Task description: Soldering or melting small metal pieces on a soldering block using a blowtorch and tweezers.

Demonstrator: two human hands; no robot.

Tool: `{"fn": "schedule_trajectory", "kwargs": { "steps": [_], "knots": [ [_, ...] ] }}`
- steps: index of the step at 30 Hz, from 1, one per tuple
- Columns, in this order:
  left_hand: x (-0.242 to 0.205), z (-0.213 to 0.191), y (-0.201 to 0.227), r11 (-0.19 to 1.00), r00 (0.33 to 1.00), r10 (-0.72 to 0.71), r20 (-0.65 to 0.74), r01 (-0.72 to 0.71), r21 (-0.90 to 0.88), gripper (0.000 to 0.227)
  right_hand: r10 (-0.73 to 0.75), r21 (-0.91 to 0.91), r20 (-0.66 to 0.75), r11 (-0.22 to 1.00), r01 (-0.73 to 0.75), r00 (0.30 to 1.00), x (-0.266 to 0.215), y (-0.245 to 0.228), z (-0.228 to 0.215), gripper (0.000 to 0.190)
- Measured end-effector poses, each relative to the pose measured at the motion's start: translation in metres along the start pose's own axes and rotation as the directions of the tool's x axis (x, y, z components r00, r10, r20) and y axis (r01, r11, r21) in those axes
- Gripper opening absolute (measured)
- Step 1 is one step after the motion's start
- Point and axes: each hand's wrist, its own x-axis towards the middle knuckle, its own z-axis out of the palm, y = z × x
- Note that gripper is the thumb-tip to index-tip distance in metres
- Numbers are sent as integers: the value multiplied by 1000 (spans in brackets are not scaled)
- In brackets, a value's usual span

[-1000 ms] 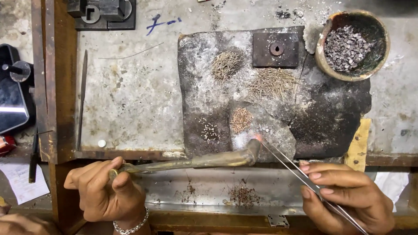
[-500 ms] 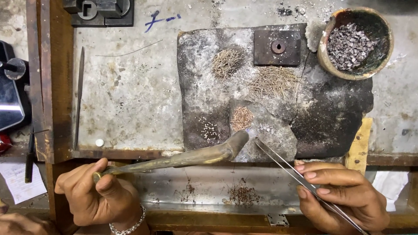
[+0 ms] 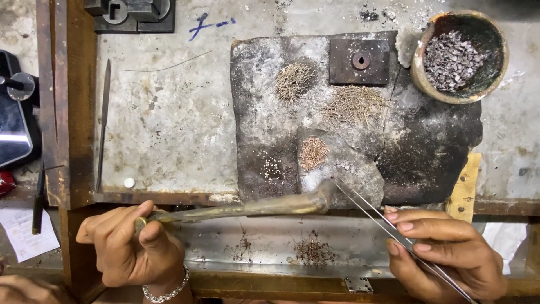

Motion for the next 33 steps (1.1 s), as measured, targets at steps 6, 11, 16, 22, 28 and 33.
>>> {"fn": "schedule_trajectory", "kwargs": {
  "steps": [6, 11, 16, 22, 28, 33],
  "knots": [
    [0, -1, -1, 1000, 999, -29, -16, 29, 3, 42, -35, -2, 36, 999, 35, 999, 0, 7, 0, 37],
    [1, -2, -2, 1000, 1000, -18, -18, 18, 5, 43, -11, -19, 90, 1000, 13, 996, -4, 10, -6, 41],
    [0, -4, -3, 999, 999, -42, -19, 43, 7, 43, 76, 22, 40, 997, -77, 996, 16, -18, 2, 30],
    [-1, -4, -6, 1000, 1000, -1, -25, 1, -6, 42, 106, 238, 109, 962, -129, 988, 9, -4, -15, 36],
    [-3, -4, -5, 1000, 1000, -19, 6, 19, -23, 45, 262, 172, 36, 949, -264, 964, 8, -10, -9, 28],
    [0, -3, -1, 999, 999, -18, 33, 19, -29, 44, 222, 178, 67, 957, -230, 973, 7, 1, -13, 30]
  ]
}}
